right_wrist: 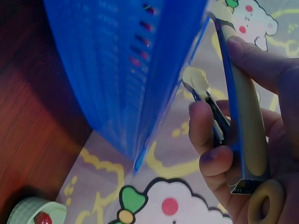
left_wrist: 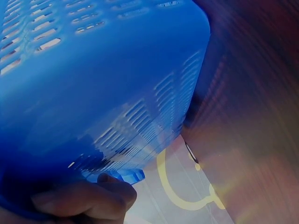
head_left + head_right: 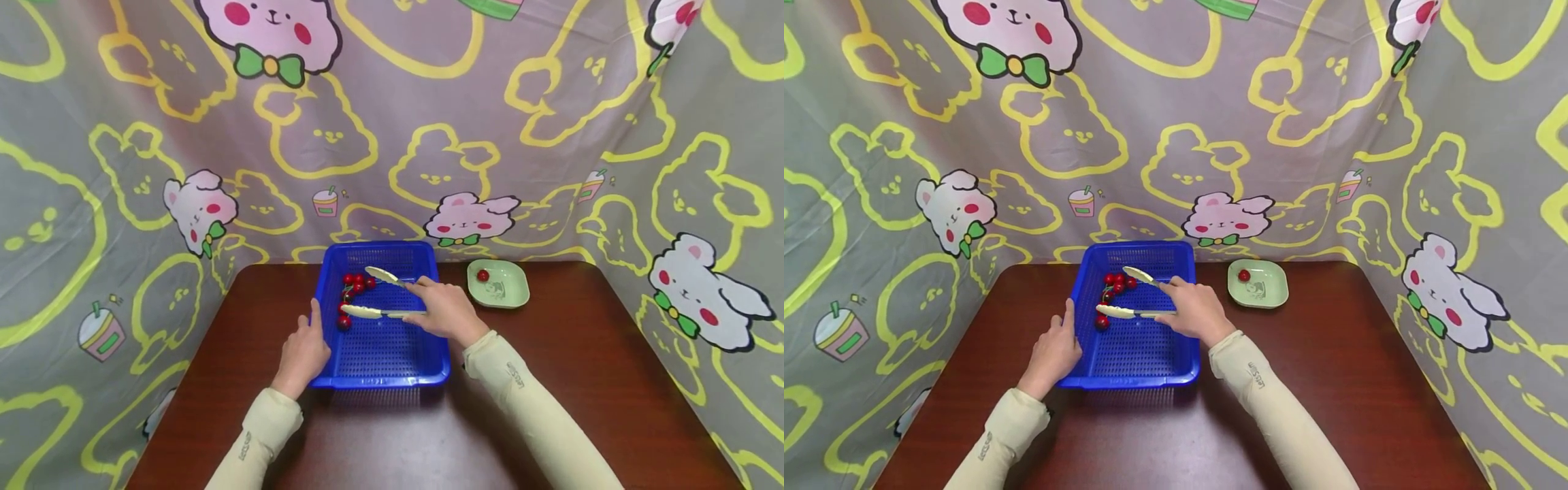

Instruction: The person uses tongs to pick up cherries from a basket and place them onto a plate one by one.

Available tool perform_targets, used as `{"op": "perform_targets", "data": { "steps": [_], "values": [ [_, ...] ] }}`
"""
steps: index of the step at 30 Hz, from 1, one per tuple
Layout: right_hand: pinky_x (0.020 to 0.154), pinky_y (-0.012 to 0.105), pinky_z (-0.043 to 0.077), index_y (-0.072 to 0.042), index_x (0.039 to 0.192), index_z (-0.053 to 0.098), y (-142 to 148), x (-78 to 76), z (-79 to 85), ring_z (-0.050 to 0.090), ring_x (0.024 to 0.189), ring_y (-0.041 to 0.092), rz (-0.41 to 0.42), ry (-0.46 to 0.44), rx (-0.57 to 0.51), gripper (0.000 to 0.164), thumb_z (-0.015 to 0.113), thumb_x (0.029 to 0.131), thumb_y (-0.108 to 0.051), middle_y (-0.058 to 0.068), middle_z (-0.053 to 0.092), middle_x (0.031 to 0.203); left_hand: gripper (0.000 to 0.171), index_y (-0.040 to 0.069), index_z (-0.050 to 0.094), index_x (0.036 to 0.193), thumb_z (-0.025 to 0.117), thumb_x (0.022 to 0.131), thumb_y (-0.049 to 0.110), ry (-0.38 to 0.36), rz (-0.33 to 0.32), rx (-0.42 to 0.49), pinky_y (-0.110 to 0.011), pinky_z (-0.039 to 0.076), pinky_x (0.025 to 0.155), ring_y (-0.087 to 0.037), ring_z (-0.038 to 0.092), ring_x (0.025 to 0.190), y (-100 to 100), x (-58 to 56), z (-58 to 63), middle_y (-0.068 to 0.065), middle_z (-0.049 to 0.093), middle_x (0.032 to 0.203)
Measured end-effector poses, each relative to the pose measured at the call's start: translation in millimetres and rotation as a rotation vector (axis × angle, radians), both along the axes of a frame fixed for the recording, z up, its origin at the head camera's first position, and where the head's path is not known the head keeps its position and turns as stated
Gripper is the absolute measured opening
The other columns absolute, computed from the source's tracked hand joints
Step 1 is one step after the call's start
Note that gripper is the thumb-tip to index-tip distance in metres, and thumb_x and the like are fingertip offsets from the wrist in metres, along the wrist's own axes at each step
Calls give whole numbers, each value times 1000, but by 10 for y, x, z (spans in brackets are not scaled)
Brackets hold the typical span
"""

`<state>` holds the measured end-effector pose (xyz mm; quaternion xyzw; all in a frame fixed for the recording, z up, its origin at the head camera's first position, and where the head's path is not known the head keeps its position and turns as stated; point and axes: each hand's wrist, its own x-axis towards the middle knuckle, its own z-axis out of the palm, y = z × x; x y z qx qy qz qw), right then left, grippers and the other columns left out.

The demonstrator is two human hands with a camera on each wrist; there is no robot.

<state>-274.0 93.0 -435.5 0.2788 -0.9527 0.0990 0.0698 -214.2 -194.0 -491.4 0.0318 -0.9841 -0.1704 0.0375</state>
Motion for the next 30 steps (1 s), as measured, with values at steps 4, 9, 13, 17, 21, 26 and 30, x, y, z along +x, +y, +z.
{"op": "perform_targets", "data": {
  "steps": [4,9,13,17,21,26,30],
  "values": [
    [73,43,56,-20,142,66,-105,-8,-33,73,89,25,51,-11,32,65,78,88,-53,0,68,132,91,-1,15,164,68,92,8,-9,3,3,-45,56,60,-26,53,57,1,4,14,-31,54,117],
    [75,43,57,-22,139,68,-185,-12,-102,74,92,23,110,-5,62,60,79,87,-51,-2,71,130,91,-2,15,164,68,91,7,-4,0,0,-47,56,59,-27,54,57,-1,7,14,-33,54,119],
    [74,43,57,-23,136,70,-215,-14,-143,74,91,23,139,-5,67,55,80,88,-47,-2,72,125,90,-2,15,164,67,91,7,0,-8,4,-49,56,60,-28,54,57,-1,7,17,-33,54,120],
    [70,42,56,-21,133,73,-235,-11,-162,70,82,20,163,-8,67,50,81,88,-42,-2,73,117,90,-2,15,164,67,91,7,4,-10,3,-49,56,61,-28,54,57,-1,7,24,-33,54,119],
    [67,38,55,-21,130,75,-261,-8,-180,65,73,15,187,6,74,46,82,88,-38,-3,73,111,90,-2,16,164,68,90,7,7,-5,6,-48,56,60,-27,53,56,0,5,36,-32,55,117],
    [62,33,53,-22,124,78,-281,0,-222,60,67,11,211,26,73,39,83,88,-34,-5,74,103,88,-2,17,164,66,91,7,11,-4,4,-49,56,61,-27,53,57,6,5,32,-32,55,118],
    [61,34,53,-22,120,79,-285,-2,-259,62,68,11,228,42,67,35,84,87,-32,-5,75,102,88,-2,17,164,66,91,7,12,-6,3,-50,57,62,-29,54,57,10,9,24,-33,55,119]
  ]
}}
